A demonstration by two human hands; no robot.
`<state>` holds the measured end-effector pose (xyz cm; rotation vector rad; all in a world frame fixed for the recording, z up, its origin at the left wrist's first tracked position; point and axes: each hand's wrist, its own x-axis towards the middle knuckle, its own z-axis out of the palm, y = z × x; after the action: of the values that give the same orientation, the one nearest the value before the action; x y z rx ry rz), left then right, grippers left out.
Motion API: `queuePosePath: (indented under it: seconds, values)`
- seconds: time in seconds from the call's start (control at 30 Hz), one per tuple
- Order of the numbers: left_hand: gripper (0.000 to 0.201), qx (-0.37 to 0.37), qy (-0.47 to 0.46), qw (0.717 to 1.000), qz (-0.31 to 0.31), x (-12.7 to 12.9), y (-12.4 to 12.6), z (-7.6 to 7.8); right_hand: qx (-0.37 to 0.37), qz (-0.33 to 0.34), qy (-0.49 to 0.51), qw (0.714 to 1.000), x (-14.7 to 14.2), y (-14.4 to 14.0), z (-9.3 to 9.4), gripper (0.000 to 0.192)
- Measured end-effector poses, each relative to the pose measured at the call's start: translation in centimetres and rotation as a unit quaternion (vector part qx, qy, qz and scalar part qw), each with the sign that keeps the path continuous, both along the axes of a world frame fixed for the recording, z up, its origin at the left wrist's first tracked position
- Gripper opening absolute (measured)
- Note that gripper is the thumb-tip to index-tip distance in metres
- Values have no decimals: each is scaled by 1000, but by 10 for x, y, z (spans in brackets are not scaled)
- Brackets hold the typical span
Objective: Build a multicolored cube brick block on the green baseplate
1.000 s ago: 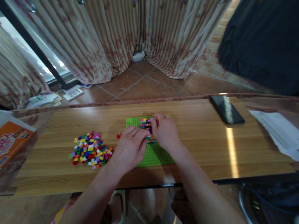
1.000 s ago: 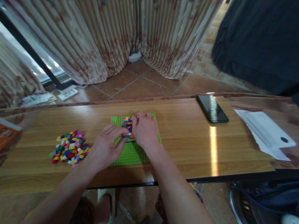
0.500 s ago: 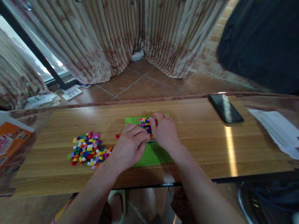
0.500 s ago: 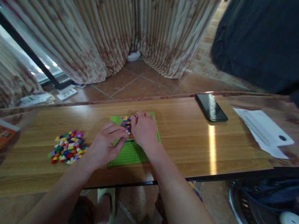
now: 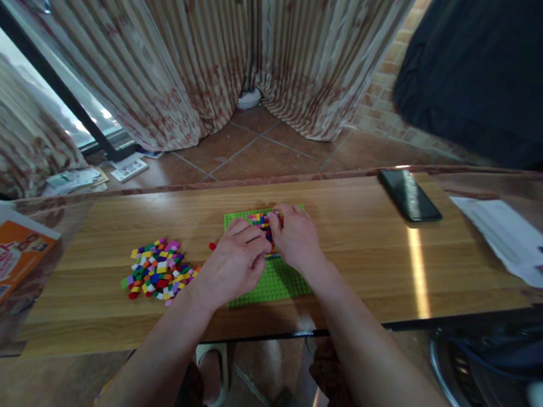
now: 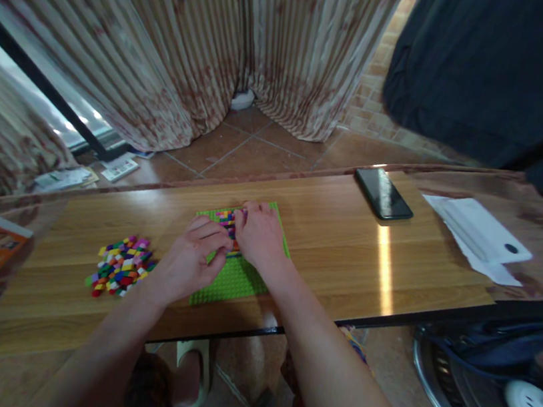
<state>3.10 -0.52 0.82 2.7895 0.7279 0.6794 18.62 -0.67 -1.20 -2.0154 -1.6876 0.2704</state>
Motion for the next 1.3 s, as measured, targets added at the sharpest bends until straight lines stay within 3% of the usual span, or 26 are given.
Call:
queuePosePath:
  seconds: [0.27,0.57,0.93,1.3]
  values:
    - [15,5,16,1000,-7,0,1,2,-1,-4,2,1000,0,0,0,30]
    - [12,-22,-27,998,59,-3,-2,-4,-2,-5,-1,1000,0,1,-1,29]
    - [11,-11,-74,997,26,-4,-2,-5,-4,-1,-7,1000,-1,-2,2,30]
    - [18,-7,-21,1000,19,-4,-2,1,-7,0,-3,1000,0,0,0,30]
